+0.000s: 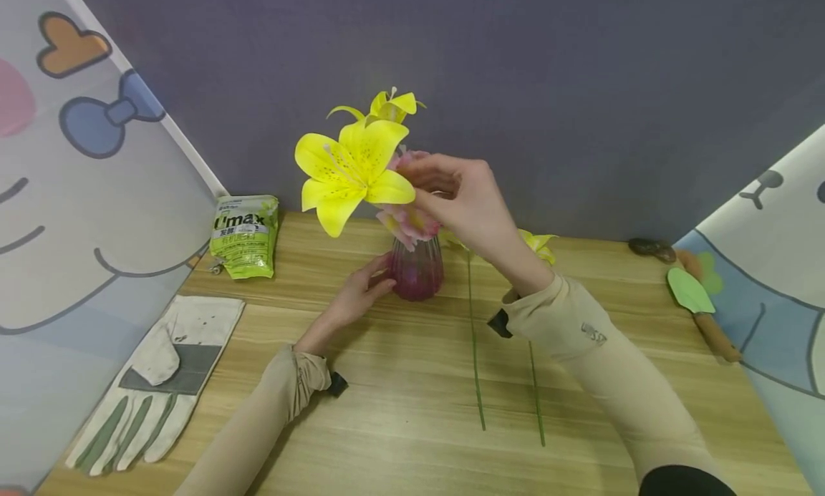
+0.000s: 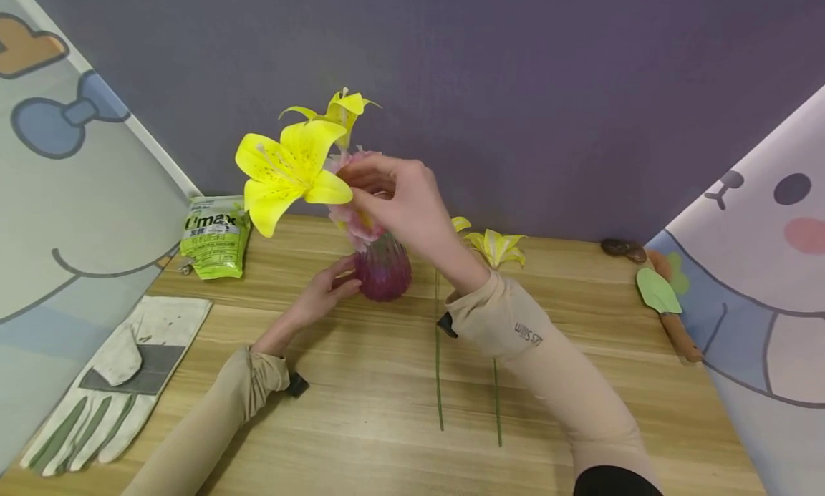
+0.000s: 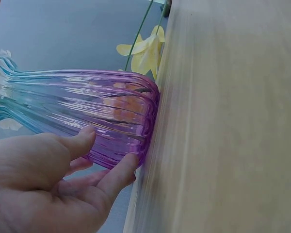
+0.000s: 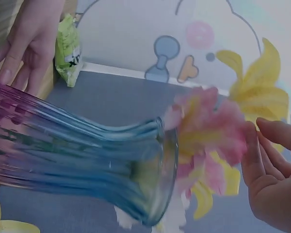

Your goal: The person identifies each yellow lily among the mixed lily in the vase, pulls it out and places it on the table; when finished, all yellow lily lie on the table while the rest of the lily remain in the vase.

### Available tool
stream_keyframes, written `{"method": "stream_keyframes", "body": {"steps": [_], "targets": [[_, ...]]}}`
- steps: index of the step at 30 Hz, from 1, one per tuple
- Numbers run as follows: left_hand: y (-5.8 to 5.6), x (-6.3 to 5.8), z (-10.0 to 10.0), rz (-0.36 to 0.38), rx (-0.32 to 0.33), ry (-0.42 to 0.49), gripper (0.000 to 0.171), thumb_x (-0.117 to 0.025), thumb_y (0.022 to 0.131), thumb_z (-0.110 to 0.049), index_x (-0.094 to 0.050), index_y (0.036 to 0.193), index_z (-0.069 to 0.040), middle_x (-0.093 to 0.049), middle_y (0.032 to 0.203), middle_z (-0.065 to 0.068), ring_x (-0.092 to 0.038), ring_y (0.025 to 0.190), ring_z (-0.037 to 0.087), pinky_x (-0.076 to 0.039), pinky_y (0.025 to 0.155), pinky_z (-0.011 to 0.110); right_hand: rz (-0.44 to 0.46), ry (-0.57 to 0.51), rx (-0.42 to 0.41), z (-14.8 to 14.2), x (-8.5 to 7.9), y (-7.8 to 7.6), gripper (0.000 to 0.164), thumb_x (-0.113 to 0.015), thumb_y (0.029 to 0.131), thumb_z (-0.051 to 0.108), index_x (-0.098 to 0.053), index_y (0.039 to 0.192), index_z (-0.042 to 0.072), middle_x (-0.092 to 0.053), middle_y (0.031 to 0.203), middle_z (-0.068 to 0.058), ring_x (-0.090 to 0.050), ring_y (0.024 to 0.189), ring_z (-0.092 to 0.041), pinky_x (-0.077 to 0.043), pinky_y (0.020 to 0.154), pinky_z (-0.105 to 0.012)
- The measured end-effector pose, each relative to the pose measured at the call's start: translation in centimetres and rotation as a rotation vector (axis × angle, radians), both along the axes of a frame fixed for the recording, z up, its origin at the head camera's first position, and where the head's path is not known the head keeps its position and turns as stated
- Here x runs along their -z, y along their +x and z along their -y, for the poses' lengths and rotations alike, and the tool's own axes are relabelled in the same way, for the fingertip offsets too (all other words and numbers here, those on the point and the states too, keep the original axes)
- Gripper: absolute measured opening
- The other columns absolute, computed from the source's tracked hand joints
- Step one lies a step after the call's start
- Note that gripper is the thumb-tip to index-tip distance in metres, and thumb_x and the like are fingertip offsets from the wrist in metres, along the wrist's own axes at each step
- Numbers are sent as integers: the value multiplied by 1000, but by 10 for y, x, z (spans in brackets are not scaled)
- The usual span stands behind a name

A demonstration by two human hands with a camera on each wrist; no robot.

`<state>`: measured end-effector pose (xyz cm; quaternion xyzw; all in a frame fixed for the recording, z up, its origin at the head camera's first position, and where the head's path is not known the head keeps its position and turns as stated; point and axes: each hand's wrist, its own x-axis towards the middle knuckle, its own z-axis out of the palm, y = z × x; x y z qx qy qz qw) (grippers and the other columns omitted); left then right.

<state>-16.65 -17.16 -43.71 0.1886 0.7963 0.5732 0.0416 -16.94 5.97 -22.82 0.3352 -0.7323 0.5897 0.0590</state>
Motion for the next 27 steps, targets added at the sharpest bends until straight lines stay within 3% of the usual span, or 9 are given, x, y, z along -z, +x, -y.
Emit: {"method": "stream_keyframes", "body": {"steps": [3, 6, 10, 13, 16, 19, 22, 27], "targets": [[-1, 1, 1, -5, -1, 0, 57, -58, 109, 3, -35, 161, 10, -46, 156, 35, -50, 141, 50, -54, 111, 49, -6, 35, 9, 10, 0, 0, 28, -71, 99, -3, -77, 126, -1, -79, 116, -9, -76, 95, -20, -65, 86, -31], [-1, 2, 1, -13, 3, -4, 58, -58, 108, 3, -36, 161, 9, -46, 157, 34, -51, 141, 49, -54, 111, 48, 10, 50, 4, 18, 1, 1, 33, -74, 96, -3, -76, 130, 0, -79, 114, -7, -73, 82, -22, -63, 75, -29], [-1, 1, 2, -25, 11, -5, 57, -58, 108, 4, -36, 161, 9, -47, 157, 34, -51, 141, 49, -54, 112, 49, 9, 85, 2, 23, 3, 1, 39, -82, 94, 1, -74, 132, 1, -76, 91, -8, -61, 60, -26, -55, 53, -28], [-2, 2, 2, -39, 12, -11, 56, -58, 109, 3, -36, 160, 10, -47, 156, 34, -51, 141, 49, -53, 113, 49, -24, 123, 11, 26, 6, -1, 41, -84, 92, 2, -74, 131, 1, -77, 87, -9, -65, 62, -24, -57, 56, -26], [-2, 1, 3, -56, 13, -22, 56, -58, 109, 4, -37, 160, 11, -49, 154, 35, -52, 141, 48, -52, 113, 50, -28, 137, 9, 29, 9, -3, 42, -86, 91, 2, -73, 131, -1, -80, 102, -12, -72, 75, -21, -63, 70, -25], [-2, 2, 3, -67, 14, -31, 56, -59, 108, 4, -37, 160, 11, -50, 154, 34, -52, 140, 48, -53, 113, 50, -8, 124, 2, 32, 12, -5, 41, -85, 92, 1, -73, 131, -3, -80, 106, -12, -71, 74, -20, -63, 68, -24], [-3, 3, 3, -65, 13, -34, 57, -59, 108, 4, -37, 160, 10, -49, 154, 34, -52, 140, 48, -53, 112, 48, -7, 91, -12, 35, 16, -6, 35, -83, 93, 0, -73, 127, -5, -76, 88, -12, -58, 55, -22, -53, 50, -23], [-4, 4, 3, -26, 10, -27, 57, -58, 109, 3, -36, 162, 8, -49, 155, 32, -52, 142, 46, -53, 112, 45, -47, 49, -22, 36, 21, -9, 15, -82, 94, -2, -76, 107, -6, -60, 62, -9, -49, 45, -24, -43, 42, -22]]}}
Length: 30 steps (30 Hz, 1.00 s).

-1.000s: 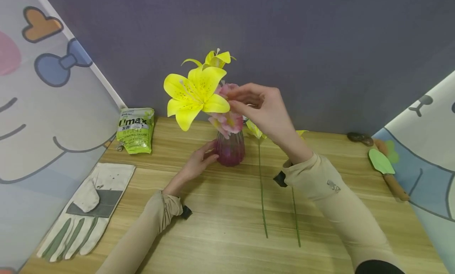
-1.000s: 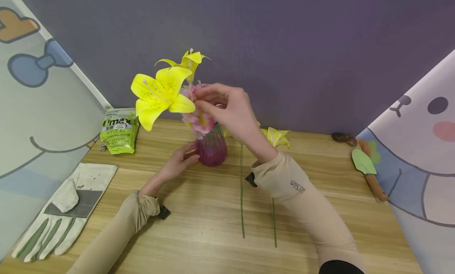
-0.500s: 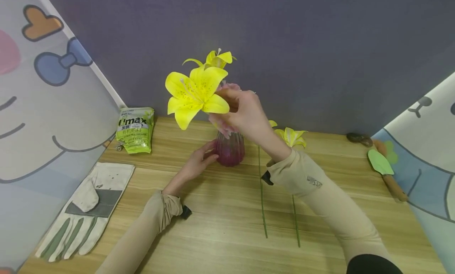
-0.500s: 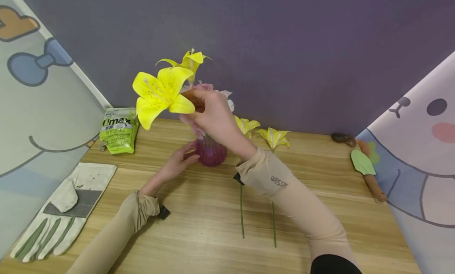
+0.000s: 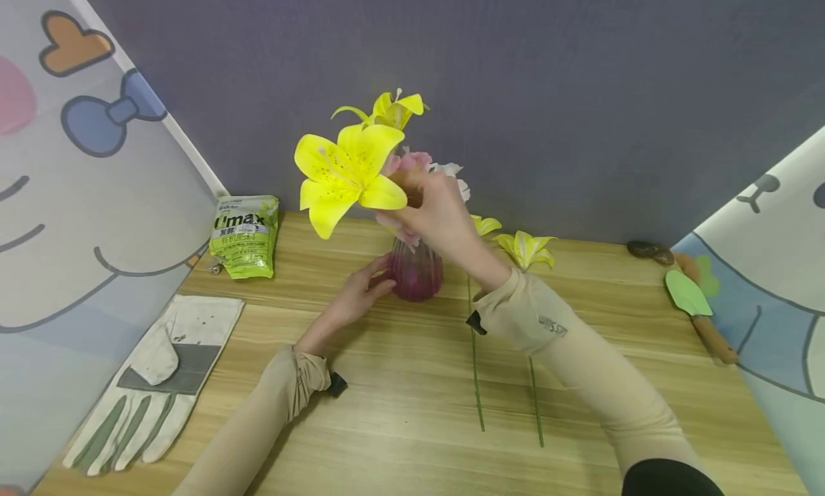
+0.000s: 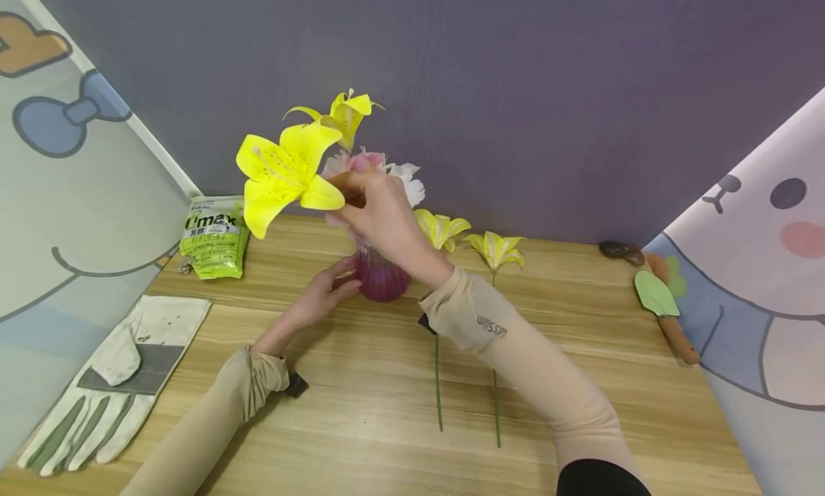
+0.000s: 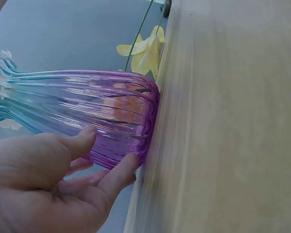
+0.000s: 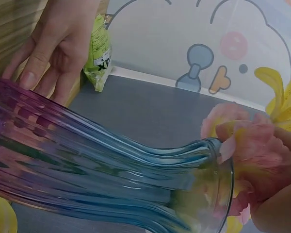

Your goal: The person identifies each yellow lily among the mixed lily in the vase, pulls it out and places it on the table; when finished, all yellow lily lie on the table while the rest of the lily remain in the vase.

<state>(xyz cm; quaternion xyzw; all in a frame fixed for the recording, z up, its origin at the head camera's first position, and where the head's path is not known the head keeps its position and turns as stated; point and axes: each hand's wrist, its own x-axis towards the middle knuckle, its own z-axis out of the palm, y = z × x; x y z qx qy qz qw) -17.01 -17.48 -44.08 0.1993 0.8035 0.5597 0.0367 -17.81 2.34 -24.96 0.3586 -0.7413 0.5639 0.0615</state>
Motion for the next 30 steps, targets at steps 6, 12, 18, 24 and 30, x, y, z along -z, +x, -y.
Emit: {"method": "stream_keyframes", "body": {"steps": [6, 12, 18, 24, 30], "targets": [[1, -1, -1, 14, 4, 12, 58, -57, 109, 3, -35, 162, 8, -47, 157, 33, -50, 143, 47, -53, 112, 45, -87, 34, 64, -2, 4, 0, 5, -77, 97, 0, -73, 95, -2, -55, 57, -6, -50, 44, -28, -41, 42, -23], [2, -3, -2, -4, 5, 12, 57, -57, 109, 4, -35, 161, 9, -46, 157, 33, -50, 143, 47, -52, 113, 46, -91, -26, 58, -4, 6, 2, 3, -77, 96, 0, -74, 97, 0, -53, 54, -6, -47, 40, -24, -38, 39, -25], [1, -3, -3, -12, -4, -2, 57, -58, 108, 4, -37, 161, 8, -48, 157, 31, -51, 143, 45, -53, 113, 42, -143, -47, 142, -9, 7, 3, 18, -90, 89, 9, -82, 104, 2, -55, 51, -1, -49, 39, -19, -39, 39, -23], [1, -3, -3, -36, -2, -15, 58, -58, 108, 4, -36, 161, 9, -47, 157, 32, -50, 143, 46, -52, 114, 44, -186, -59, 174, -16, 7, 5, 13, -89, 90, 9, -80, 94, 0, -58, 53, 0, -51, 40, -17, -42, 41, -23], [2, -3, -2, -35, -2, -31, 59, -59, 109, 1, -35, 161, 9, -46, 157, 33, -51, 141, 48, -52, 113, 47, -171, -95, 216, -27, 6, 4, 12, -88, 89, 4, -79, 84, -4, -67, 58, -6, -55, 40, -15, -45, 40, -22]]}}
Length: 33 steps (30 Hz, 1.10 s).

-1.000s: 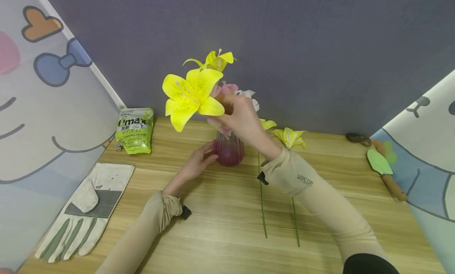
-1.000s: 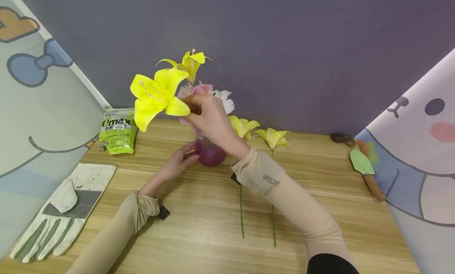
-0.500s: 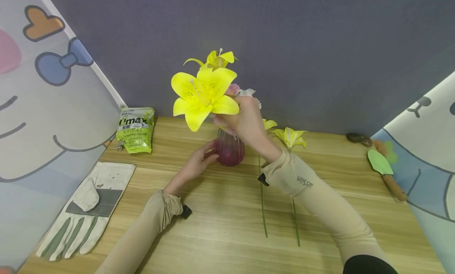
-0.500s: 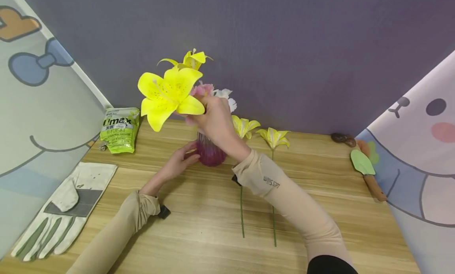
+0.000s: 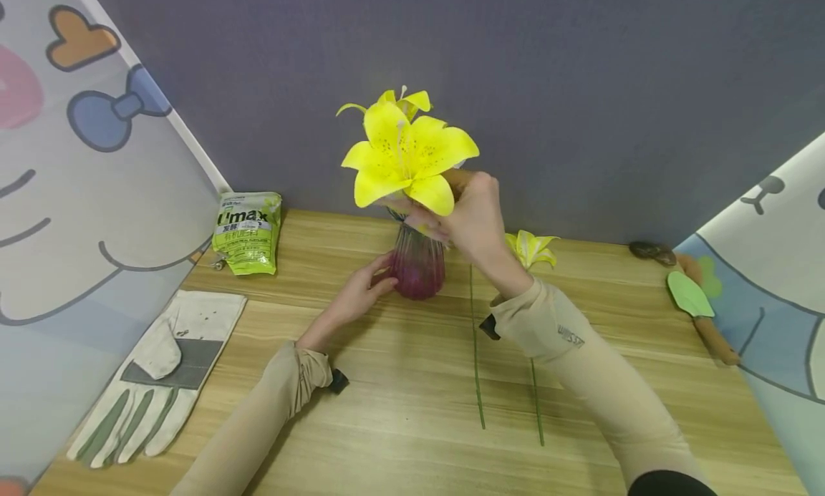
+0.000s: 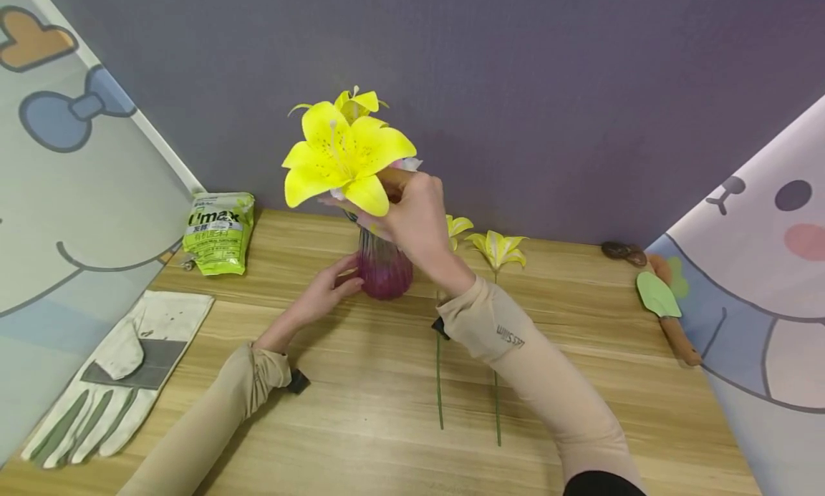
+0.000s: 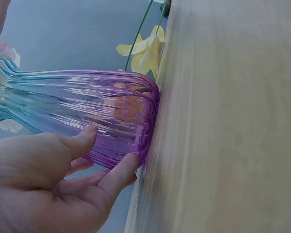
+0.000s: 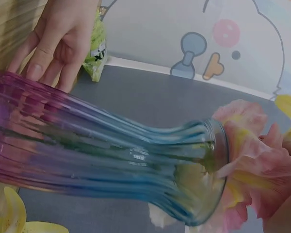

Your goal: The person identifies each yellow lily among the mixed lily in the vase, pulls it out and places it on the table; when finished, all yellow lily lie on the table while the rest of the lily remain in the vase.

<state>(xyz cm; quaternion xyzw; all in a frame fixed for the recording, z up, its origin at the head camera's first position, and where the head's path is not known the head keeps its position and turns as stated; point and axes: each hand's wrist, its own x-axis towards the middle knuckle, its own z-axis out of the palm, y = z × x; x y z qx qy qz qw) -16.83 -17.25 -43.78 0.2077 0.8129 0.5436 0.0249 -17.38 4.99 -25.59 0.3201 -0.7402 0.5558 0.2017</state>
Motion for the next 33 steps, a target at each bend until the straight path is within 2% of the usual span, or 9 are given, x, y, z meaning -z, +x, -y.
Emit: {"method": "stream_keyframes", "body": {"steps": [3, 6, 10, 12, 18, 21, 24, 28, 33], "targets": [[0, 0, 0, -2, 0, 2, 59, -60, 108, 1, -35, 161, 10, -46, 157, 34, -52, 140, 49, -52, 113, 47, 17, -66, -30, -7, 0, -1, 17, -86, 88, 0, -75, 77, -4, -64, 57, -9, -49, 39, -19, -43, 39, -24], [-1, 1, 0, -7, -1, 6, 59, -60, 108, 2, -35, 160, 11, -47, 156, 35, -52, 139, 49, -53, 112, 47, 11, -94, -45, -15, 2, -2, 20, -83, 92, 2, -72, 76, -2, -62, 57, -8, -49, 41, -21, -43, 41, -27], [-2, 3, -1, -17, -5, 8, 59, -61, 107, 4, -35, 160, 13, -47, 156, 36, -53, 138, 50, -53, 112, 45, -2, -88, 21, -24, 5, -4, 12, -86, 92, 6, -78, 90, -3, -73, 71, -8, -64, 55, -18, -50, 52, -26], [-2, 3, -1, -17, -6, 13, 60, -61, 106, 5, -35, 159, 14, -46, 156, 36, -53, 138, 50, -52, 112, 44, -4, -89, 50, -27, 7, -5, 14, -87, 92, 6, -79, 99, -3, -77, 79, -8, -69, 64, -17, -53, 56, -25], [-2, 4, -1, -1, -9, 24, 60, -61, 106, 6, -35, 160, 12, -46, 156, 35, -52, 139, 50, -51, 113, 45, 37, -192, -19, -35, 12, -7, 14, -83, 95, 7, -79, 107, 0, -79, 87, -11, -72, 60, -21, -54, 49, -25], [-2, 4, 0, -3, -7, 26, 60, -61, 106, 6, -36, 160, 12, -47, 156, 35, -52, 139, 49, -52, 113, 45, 46, -229, -17, -38, 15, -11, 14, -83, 94, 4, -79, 107, 1, -80, 87, -12, -71, 57, -19, -55, 48, -24], [-3, 4, 0, 3, -2, 34, 60, -60, 106, 6, -35, 160, 11, -46, 157, 35, -51, 140, 50, -51, 113, 45, 75, -281, -20, -40, 17, -13, 14, -83, 93, -1, -79, 107, -1, -80, 89, -12, -74, 62, -20, -63, 55, -26], [-2, 4, 1, 2, -2, 34, 60, -60, 107, 5, -35, 161, 10, -46, 157, 34, -51, 140, 50, -51, 113, 46, 135, -386, -43, -42, 21, -17, 15, -80, 93, -8, -77, 107, -7, -80, 91, -17, -78, 69, -22, -67, 60, -31], [-2, 4, 1, 6, -9, 20, 61, -60, 107, 5, -34, 162, 10, -45, 158, 34, -51, 140, 49, -51, 113, 45, 178, -439, 42, -44, 24, -22, 14, -80, 92, -9, -77, 104, -15, -80, 86, -8, -77, 70, -17, -66, 62, -28]]}}
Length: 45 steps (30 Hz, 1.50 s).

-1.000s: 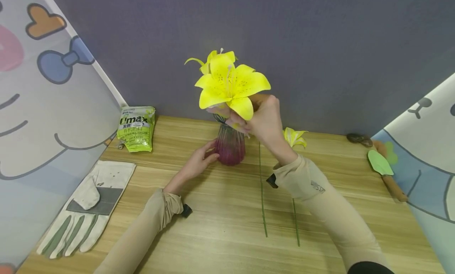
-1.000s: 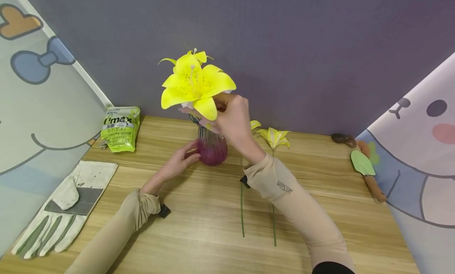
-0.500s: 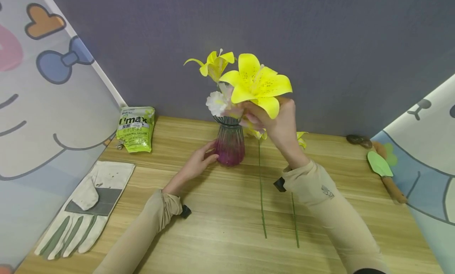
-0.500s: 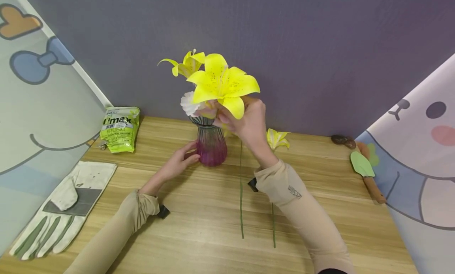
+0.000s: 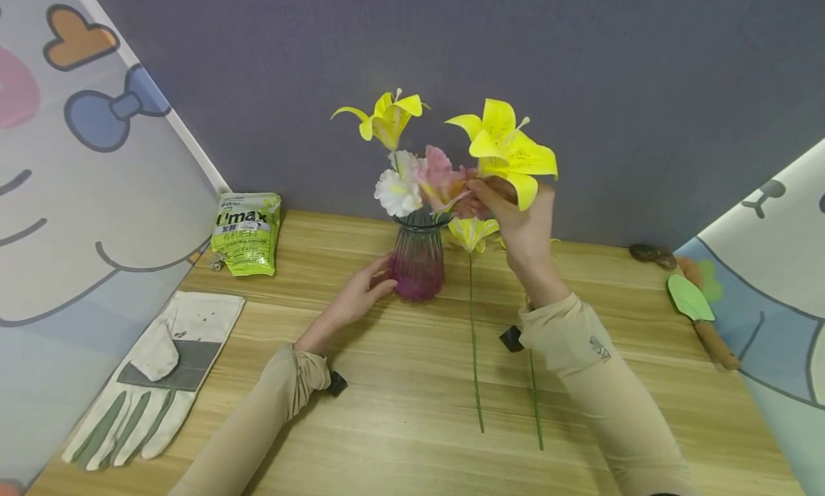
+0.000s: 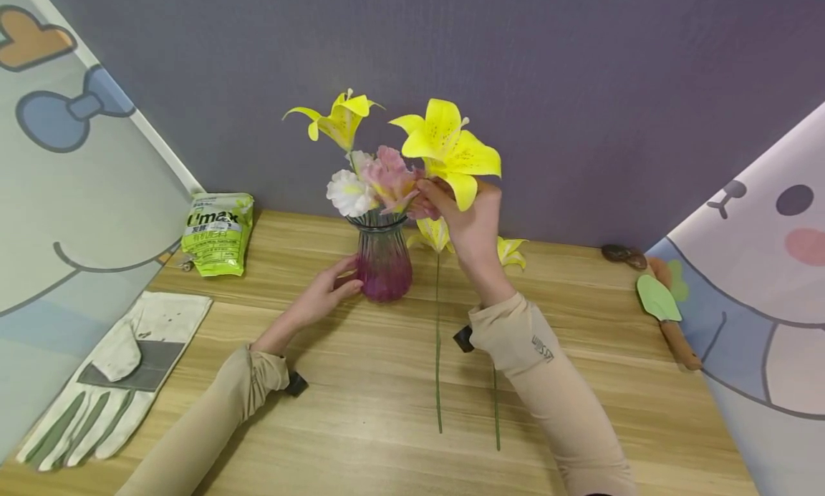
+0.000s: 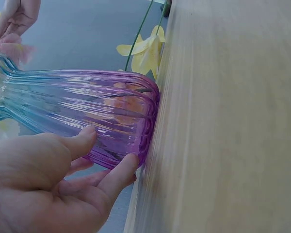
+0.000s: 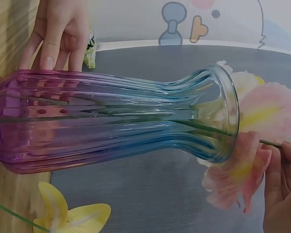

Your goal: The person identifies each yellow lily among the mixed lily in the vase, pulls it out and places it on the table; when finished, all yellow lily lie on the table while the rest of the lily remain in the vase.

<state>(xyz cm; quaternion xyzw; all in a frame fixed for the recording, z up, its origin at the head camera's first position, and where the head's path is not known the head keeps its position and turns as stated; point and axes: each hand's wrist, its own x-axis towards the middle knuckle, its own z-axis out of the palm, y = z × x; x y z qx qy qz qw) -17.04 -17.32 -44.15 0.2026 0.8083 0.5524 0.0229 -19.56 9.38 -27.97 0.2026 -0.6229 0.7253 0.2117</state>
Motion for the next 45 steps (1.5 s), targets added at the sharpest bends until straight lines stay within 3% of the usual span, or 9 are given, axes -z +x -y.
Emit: {"method": "stream_keyframes", "body": {"steps": [6, 16, 23, 35, 45], "targets": [[1, -2, -1, -1, -3, -4, 61, -60, 107, 5, -34, 161, 10, -45, 157, 34, -51, 140, 49, -51, 114, 44, 51, 12, 61, -1, 2, -2, 18, -83, 93, -1, -76, 101, -16, -80, 83, -1, -77, 70, -15, -66, 65, -27], [1, -1, -1, -8, -3, -16, 61, -61, 107, 4, -34, 161, 10, -45, 158, 34, -52, 140, 49, -50, 115, 45, 68, -186, -19, -6, 1, -4, 4, -80, 93, -7, -79, 89, -6, -79, 85, -13, -77, 71, -19, -68, 71, -30], [-1, 0, -2, -22, -5, -23, 62, -61, 106, 4, -34, 161, 11, -46, 157, 34, -52, 140, 48, -49, 116, 47, 38, -206, 26, -8, 1, -4, 3, -81, 92, -8, -78, 93, -8, -79, 86, -14, -76, 68, -18, -68, 72, -32], [0, -2, -3, -20, -6, -20, 62, -61, 106, 5, -33, 161, 11, -45, 157, 35, -52, 140, 49, -48, 116, 48, 31, -364, -3, -8, 0, -6, 7, -78, 91, -14, -76, 87, -8, -77, 82, -16, -76, 68, -19, -68, 70, -31], [1, -1, -3, -24, -9, -34, 62, -61, 106, 5, -33, 161, 11, -46, 157, 34, -53, 139, 49, -49, 115, 47, 32, -395, 18, -13, 1, -3, 8, -78, 93, -12, -76, 87, -6, -78, 83, -15, -75, 69, -18, -67, 68, -27]]}}
